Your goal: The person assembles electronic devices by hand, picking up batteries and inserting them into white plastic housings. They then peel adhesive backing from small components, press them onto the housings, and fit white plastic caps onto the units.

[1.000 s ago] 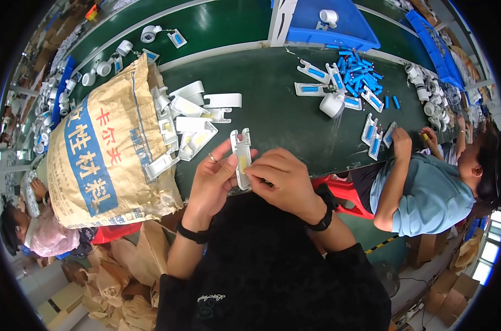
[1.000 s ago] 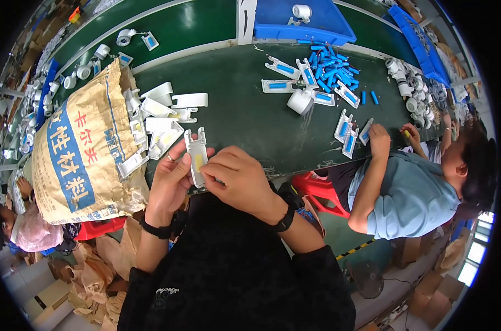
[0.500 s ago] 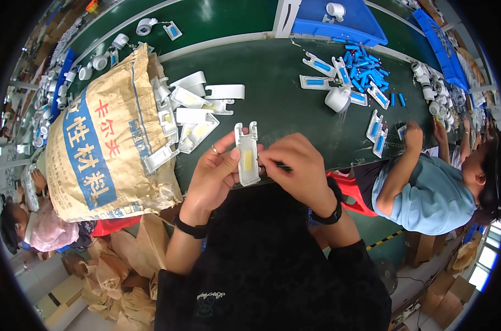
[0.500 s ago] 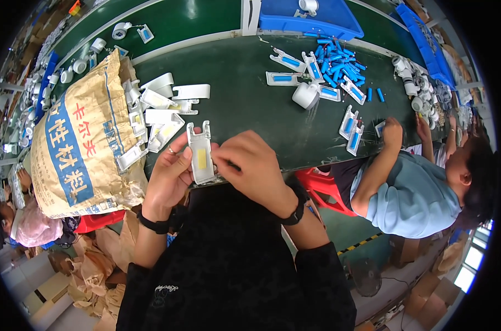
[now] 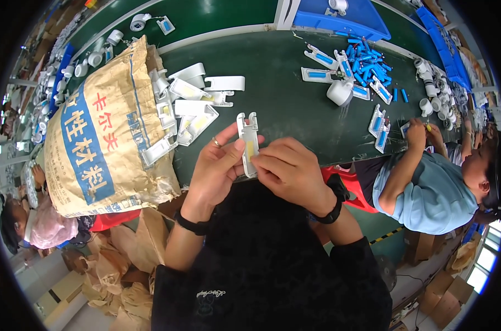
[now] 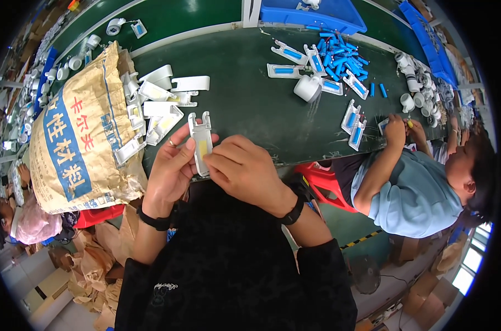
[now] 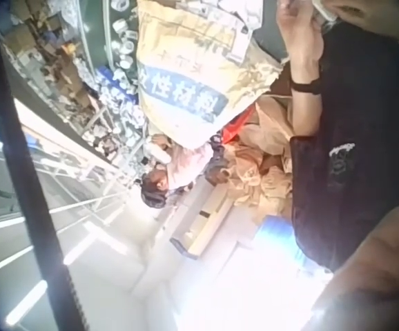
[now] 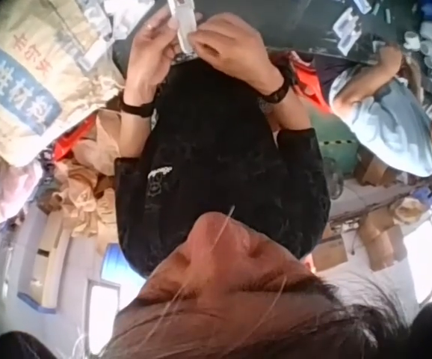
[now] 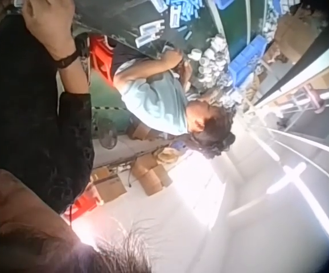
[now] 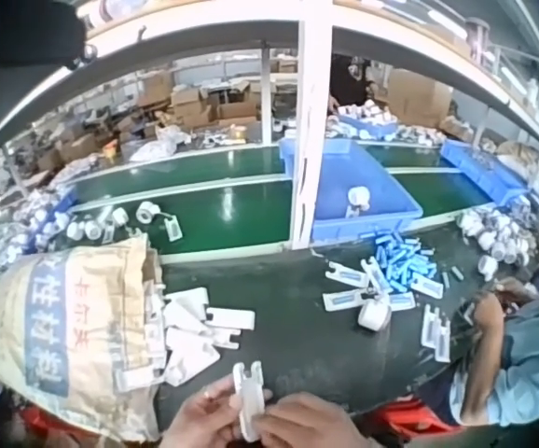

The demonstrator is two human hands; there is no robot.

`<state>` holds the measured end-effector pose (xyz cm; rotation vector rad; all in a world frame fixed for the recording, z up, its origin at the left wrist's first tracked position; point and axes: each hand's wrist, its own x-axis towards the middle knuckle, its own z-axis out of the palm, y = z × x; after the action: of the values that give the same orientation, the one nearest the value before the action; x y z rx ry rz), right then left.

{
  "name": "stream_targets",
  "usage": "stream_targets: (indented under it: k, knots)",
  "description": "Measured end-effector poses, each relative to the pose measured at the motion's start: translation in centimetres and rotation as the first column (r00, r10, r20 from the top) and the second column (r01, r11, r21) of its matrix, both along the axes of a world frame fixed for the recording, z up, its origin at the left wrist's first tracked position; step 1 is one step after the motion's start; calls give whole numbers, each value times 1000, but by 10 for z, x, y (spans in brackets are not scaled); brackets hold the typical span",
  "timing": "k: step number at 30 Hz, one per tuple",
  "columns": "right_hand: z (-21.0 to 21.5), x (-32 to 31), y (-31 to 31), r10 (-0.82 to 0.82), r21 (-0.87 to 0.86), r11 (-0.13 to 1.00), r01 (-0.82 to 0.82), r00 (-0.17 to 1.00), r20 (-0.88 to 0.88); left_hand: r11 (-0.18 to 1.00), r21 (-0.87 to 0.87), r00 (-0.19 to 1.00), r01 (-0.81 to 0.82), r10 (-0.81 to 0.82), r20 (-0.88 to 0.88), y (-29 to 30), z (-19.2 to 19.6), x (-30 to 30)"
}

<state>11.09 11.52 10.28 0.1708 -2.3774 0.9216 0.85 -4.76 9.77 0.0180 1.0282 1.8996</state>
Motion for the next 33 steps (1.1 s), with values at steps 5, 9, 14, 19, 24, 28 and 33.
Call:
stream_targets:
  k: [5, 9, 14, 19, 24, 28, 33]
  knots:
    - [-2, 1, 0, 8, -102, 995, -2, 998, 66, 999, -31, 999, 26, -27, -41, -2, -1, 1]
    - [-2, 1, 4, 73, -295, 955, 18, 953, 294, 995, -85, 994, 52, -59, -87, -5, -3, 2]
    - [-15, 4, 11, 189, -646, 746, 160, 880, 436, 993, -75, 995, 87, -91, -51, -1, -4, 2]
    - [-37, 26, 48, -179, -782, 536, 319, 948, 264, 990, -31, 989, 141, -139, 43, 23, -9, 6]
    - [-59, 85, 98, -452, -820, 354, 449, 850, 271, 975, -149, 985, 165, -155, 78, 113, -44, 28]
    - [-67, 128, 100, -588, -872, 196, 449, 765, 262, 954, -174, 969, 244, -248, -1, 211, -78, 56]
    - [-72, 146, 97, -603, -857, 207, 472, 751, 268, 901, -425, 847, 84, -289, -446, 241, -102, 57]
